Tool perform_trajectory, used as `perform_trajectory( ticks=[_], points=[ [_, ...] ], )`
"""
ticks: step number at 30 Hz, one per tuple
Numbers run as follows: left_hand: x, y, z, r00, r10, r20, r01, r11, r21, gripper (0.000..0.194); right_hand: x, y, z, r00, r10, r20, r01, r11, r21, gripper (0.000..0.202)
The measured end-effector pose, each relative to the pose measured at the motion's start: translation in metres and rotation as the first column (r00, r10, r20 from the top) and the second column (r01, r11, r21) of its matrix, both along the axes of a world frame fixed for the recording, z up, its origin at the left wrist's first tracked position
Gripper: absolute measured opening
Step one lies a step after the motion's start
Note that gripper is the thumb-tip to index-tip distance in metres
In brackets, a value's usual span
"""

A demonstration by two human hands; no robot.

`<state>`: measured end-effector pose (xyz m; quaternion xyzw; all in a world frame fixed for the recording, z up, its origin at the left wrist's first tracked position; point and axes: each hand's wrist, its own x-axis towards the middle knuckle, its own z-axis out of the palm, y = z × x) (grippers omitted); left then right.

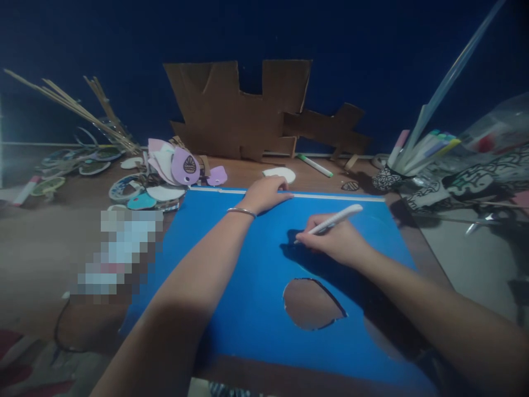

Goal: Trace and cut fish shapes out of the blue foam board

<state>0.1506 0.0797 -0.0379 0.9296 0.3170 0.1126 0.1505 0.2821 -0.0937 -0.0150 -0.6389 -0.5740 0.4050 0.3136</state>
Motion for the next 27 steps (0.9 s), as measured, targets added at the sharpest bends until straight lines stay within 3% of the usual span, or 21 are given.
perform_trajectory(
  ticks=[27],
  points=[
    [0.0001,-0.0025,0.0022,1.000,0.015,-0.007,-0.016,1.000,-0.016,0.029,0.0028,0.0005,-0.0009,1.000,0.013,-0.005,-0.013,1.000,-0.022,0.028]
  ],
)
